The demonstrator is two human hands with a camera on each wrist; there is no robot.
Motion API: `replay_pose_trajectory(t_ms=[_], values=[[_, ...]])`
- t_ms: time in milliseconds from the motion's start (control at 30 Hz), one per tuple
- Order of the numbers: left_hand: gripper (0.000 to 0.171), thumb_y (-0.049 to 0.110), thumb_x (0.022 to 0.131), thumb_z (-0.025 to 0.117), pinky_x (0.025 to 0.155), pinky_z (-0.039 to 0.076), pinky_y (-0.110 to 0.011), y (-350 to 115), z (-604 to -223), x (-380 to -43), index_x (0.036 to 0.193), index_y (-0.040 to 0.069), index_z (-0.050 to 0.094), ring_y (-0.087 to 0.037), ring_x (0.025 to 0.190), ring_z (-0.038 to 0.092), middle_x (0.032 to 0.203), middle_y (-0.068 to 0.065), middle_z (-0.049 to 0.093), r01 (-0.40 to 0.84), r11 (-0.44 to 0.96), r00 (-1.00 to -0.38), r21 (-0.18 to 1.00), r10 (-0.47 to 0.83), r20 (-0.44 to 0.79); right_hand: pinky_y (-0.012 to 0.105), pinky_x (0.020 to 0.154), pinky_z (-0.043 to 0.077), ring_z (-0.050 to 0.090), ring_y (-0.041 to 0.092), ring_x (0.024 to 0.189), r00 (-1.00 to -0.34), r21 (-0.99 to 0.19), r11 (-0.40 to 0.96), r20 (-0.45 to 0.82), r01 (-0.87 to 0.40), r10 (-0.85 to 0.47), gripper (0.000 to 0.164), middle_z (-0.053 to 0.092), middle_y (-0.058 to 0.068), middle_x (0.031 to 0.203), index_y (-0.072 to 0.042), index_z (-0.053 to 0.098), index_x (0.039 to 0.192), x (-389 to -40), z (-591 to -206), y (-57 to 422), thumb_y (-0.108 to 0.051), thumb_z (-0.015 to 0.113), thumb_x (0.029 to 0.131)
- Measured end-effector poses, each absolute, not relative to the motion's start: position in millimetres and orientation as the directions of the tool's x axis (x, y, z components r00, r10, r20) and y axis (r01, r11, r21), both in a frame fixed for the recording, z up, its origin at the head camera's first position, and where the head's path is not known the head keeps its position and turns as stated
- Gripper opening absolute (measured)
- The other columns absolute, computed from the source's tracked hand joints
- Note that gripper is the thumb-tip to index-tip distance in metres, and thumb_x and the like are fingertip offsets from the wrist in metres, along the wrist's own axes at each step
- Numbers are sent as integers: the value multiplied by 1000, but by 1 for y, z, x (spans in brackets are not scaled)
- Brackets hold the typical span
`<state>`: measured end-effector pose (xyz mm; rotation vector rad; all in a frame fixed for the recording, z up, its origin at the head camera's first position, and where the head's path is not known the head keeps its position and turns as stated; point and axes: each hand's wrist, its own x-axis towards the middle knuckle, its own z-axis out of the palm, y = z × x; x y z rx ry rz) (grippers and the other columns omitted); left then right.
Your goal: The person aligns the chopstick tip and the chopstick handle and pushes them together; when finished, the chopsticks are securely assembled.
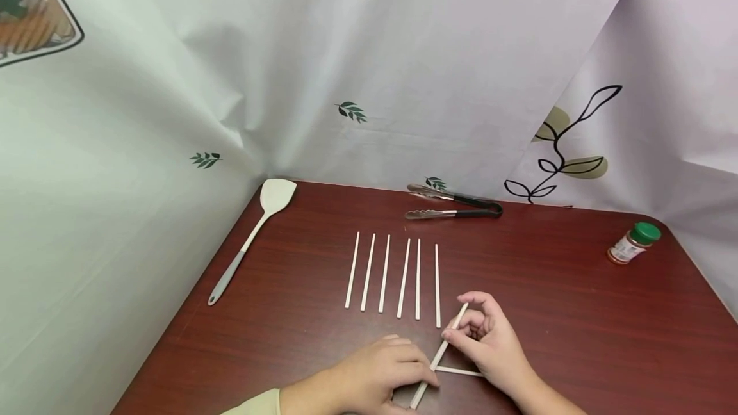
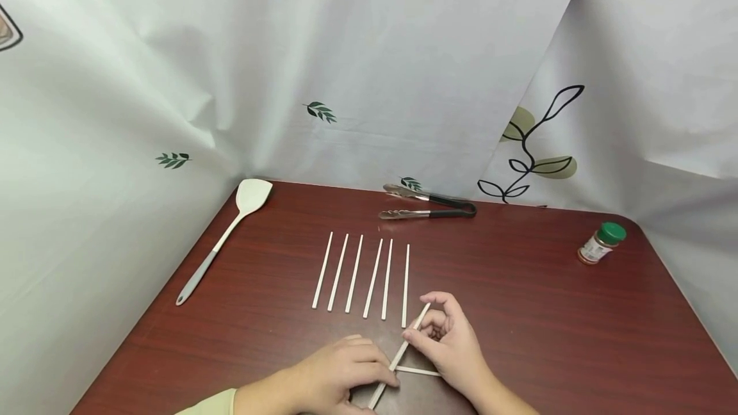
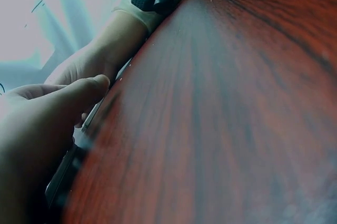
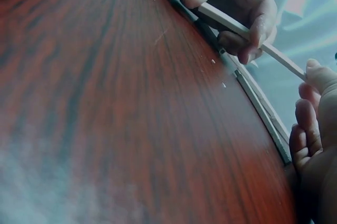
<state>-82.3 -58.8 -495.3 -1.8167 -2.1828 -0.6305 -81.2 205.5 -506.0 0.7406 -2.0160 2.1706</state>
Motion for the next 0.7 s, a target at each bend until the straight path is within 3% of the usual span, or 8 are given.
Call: replay_pose_trajectory(t_ms=[233,467,700], values=[[47,51,90,81,106,41,-20,-58,-494,-83,128,24,73,0,116,58,121,14,67,979,130,-185,154,883,431,24,60,53,65,4,75,-880,-914,42,376,-404,-290,56,75,8,89,14,46,141,-81,-505,207,17,71,91],[47,52,90,81,103,42,-18,-57,-495,-82,127,23,74,0,112,59,119,14,68,978,151,-200,144,873,444,24,75,57,71,13,86,-875,-915,60,360,-398,-323,67,73,19,98,13,34,157,-80,-502,205,14,65,97],[47,52,91,82,106,42,-21,-57,-497,-83,127,23,73,-1,112,60,120,14,68,974,165,-219,155,857,465,26,62,53,68,14,76,-890,-915,58,371,-399,-266,63,73,16,94,14,34,150,-81,-501,201,16,65,95]])
